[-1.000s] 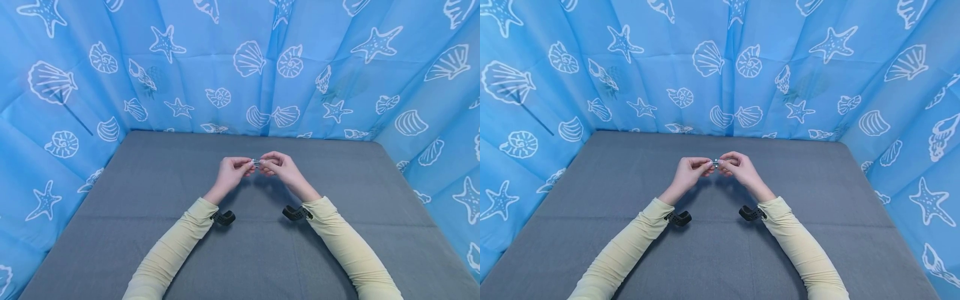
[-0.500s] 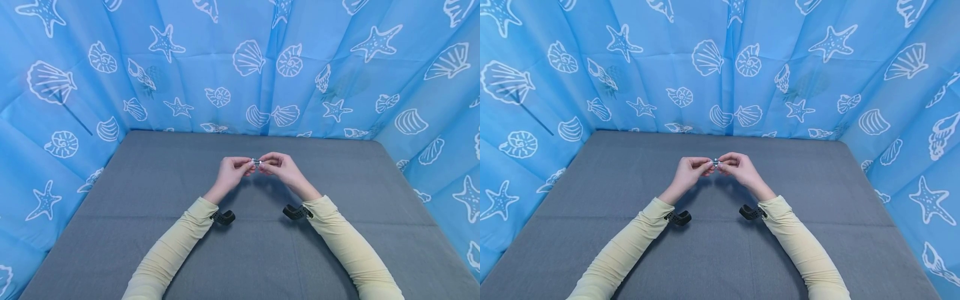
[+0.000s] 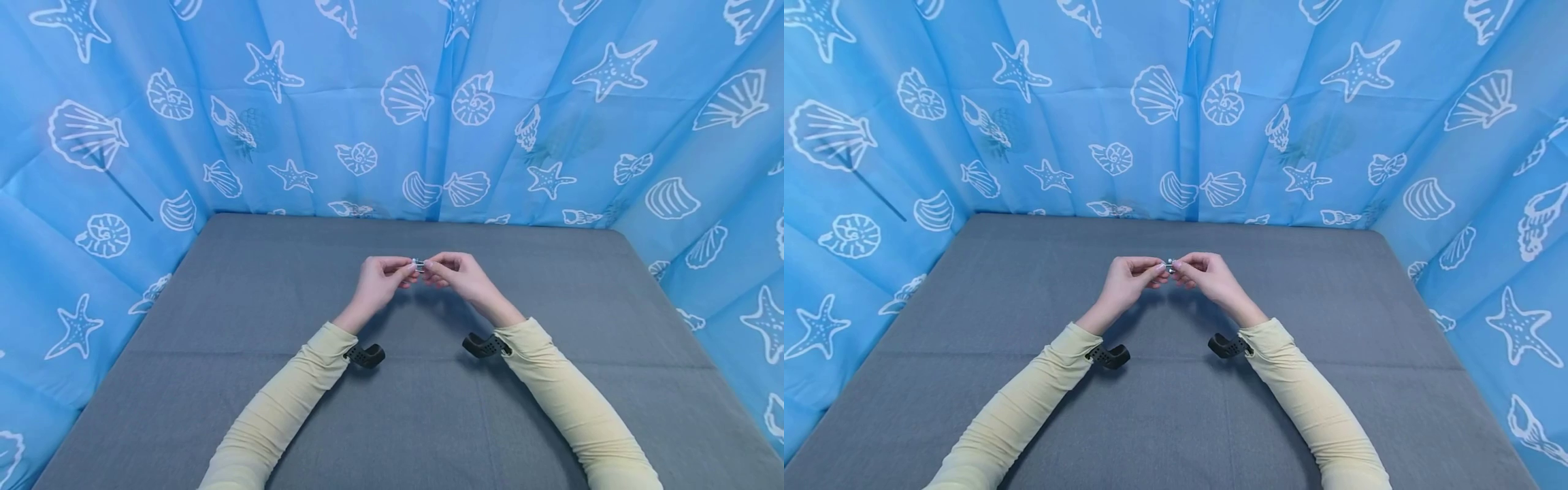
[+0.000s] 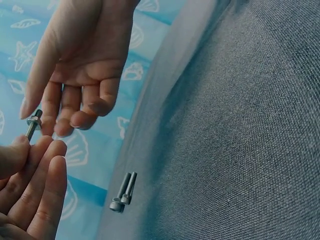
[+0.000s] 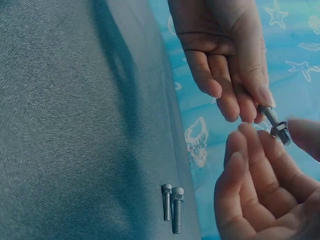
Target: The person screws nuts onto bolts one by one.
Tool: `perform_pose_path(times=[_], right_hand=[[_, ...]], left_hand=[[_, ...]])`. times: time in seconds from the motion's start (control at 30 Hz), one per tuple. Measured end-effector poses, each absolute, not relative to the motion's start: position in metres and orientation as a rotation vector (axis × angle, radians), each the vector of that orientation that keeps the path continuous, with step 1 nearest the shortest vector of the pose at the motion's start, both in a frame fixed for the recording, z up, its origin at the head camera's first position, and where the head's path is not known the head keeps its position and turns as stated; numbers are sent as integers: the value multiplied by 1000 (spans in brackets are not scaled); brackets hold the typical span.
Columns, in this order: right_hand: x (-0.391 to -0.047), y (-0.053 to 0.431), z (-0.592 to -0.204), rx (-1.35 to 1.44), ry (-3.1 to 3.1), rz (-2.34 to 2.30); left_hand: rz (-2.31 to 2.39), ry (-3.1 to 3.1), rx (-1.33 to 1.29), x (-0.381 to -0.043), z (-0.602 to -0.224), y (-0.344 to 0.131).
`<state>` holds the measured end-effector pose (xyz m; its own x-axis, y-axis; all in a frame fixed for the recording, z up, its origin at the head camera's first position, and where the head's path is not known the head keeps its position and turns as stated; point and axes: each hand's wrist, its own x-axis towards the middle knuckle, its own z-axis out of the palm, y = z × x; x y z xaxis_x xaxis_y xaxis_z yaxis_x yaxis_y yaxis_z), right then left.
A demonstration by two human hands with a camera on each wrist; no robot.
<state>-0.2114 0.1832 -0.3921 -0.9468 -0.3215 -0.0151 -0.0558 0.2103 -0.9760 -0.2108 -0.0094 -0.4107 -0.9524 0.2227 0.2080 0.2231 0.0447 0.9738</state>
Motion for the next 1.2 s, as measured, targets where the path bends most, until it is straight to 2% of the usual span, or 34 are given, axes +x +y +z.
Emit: perform_pose_path(times=[1.2], right_hand=[[-212,184,-397,-438,2271,-1917]], left_hand=[[-2124,-2272,-480,-211,-410,-10]])
